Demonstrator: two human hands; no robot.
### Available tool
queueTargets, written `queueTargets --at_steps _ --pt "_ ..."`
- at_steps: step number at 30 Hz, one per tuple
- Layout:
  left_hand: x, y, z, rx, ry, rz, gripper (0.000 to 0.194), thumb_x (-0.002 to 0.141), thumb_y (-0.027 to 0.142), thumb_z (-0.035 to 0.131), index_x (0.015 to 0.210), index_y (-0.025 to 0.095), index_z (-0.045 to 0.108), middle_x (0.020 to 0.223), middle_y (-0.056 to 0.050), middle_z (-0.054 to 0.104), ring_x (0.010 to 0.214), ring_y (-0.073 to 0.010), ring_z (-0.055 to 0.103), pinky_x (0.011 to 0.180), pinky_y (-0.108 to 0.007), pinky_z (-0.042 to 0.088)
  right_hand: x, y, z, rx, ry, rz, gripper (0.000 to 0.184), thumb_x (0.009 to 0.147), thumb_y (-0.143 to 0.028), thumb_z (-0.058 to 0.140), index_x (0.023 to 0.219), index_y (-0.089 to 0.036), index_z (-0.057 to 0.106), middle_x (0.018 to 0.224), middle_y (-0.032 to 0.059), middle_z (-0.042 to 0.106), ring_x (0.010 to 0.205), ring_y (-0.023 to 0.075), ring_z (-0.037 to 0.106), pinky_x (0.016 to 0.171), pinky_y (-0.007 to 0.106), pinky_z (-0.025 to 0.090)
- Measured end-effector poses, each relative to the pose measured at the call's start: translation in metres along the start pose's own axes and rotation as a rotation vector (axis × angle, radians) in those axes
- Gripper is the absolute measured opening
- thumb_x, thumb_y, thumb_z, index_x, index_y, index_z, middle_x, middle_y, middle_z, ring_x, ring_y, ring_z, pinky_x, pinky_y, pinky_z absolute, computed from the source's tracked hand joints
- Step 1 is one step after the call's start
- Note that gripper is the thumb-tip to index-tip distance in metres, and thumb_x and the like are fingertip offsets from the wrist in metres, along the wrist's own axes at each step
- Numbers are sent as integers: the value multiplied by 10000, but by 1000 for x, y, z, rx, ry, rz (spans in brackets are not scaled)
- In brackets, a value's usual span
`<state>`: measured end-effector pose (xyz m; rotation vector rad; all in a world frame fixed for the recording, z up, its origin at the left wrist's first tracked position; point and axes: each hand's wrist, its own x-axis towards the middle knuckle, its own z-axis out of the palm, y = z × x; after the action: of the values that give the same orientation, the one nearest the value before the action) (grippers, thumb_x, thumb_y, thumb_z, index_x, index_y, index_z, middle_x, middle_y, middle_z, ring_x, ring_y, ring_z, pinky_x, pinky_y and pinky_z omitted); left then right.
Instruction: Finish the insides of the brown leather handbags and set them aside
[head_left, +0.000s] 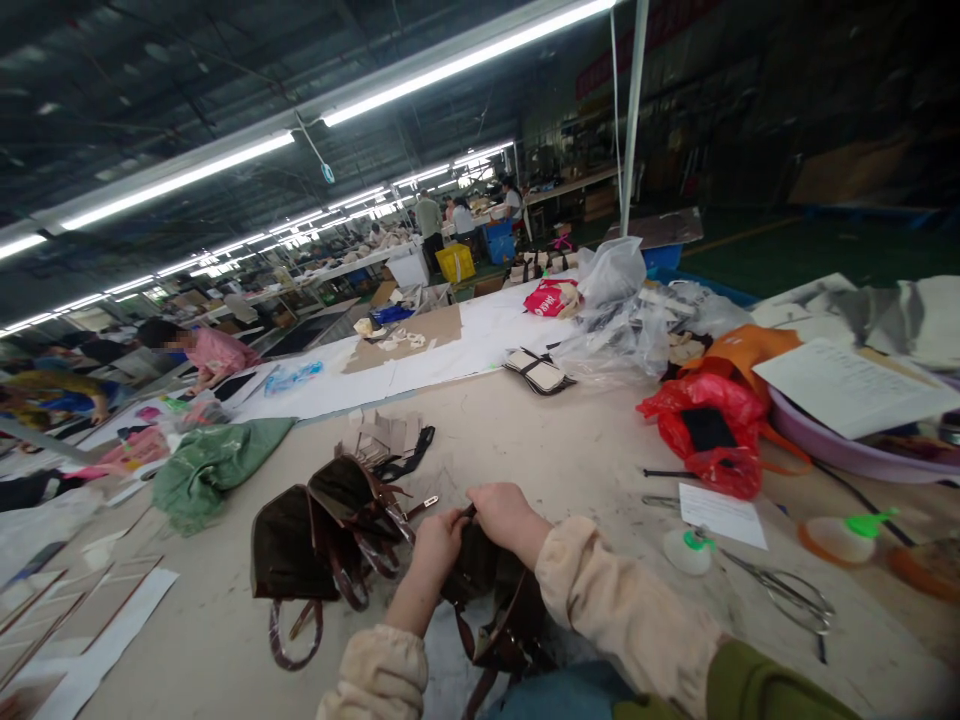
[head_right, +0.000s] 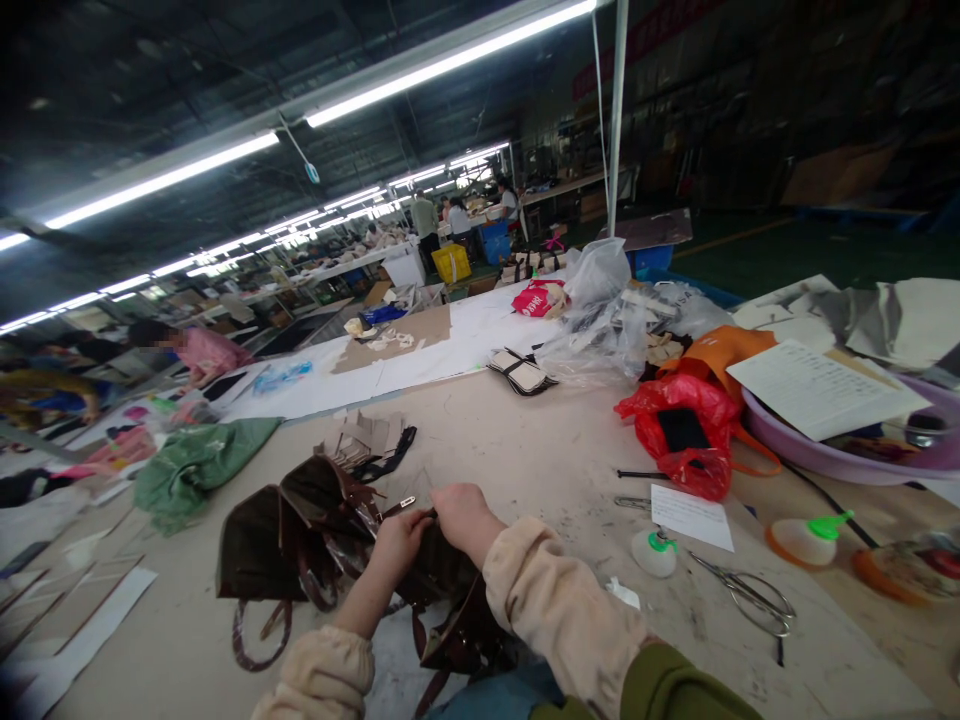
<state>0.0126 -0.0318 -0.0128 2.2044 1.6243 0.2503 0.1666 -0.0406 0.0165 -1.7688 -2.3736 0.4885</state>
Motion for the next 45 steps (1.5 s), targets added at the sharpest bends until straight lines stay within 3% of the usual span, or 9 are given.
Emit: queueTargets --at_steps 5,12,18,25,34,37,41,45 --pt "2 -3 6 -9 40 -8 213 814 228 458 759 179 657 715 -33 663 662 -121 568 625 -203 364 -11 0 2 -46 12 8 467 748 -79 456 1197 -185 392 902 101 659 846 190 618 665 252 459" --pt "-2 -1 7 -34 54 -47 222 810 248 458 695 168 630 641 -14 620 628 -114 537 583 -200 326 -5 10 2 -62 55 79 187 790 -153 415 830 -195 593 812 78 669 795 213 623 632 275 447" --pt "-3 -2 10 -58 72 -41 223 813 254 451 722 172 637 662 -18 628 646 -115 549 607 -202 336 -1 16 2 -12 111 141 265 764 -237 490 1020 -242 557 829 53 672 793 195 620 633 264 432" --pt "-3 -1 10 -67 70 -30 230 816 252 441 710 174 629 649 -16 618 641 -114 545 601 -198 335 5 21 0 -1 34 165 213 744 -311 507 890 -254 651 854 60 681 855 204 607 684 272 429" --pt "-3 2 8 -44 44 -45 213 812 249 448 695 176 611 638 -5 609 634 -112 538 592 -192 332 7 21 -9 21 18 164 236 720 -322 516 882 -257 674 843 62 688 830 201 613 661 259 433" --pt "-5 7 5 -30 26 -45 207 815 241 444 772 188 639 693 -16 644 675 -126 567 628 -205 363 9 21 -11 13 -9 168 243 725 -308 512 889 -246 680 852 73 688 840 204 611 675 261 436" --pt "-2 11 5 -122 40 1 280 805 274 481 1047 230 613 973 -37 669 885 -161 594 773 -246 410 11 21 -14 12 -24 174 241 715 -315 528 873 -230 688 841 87 689 820 207 617 658 258 441" --pt "7 11 10 -99 59 -32 252 793 296 507 1004 260 642 930 -26 685 851 -156 608 764 -244 418 14 25 -14 12 -22 169 241 693 -338 551 855 -229 693 827 89 689 800 209 620 643 258 443"
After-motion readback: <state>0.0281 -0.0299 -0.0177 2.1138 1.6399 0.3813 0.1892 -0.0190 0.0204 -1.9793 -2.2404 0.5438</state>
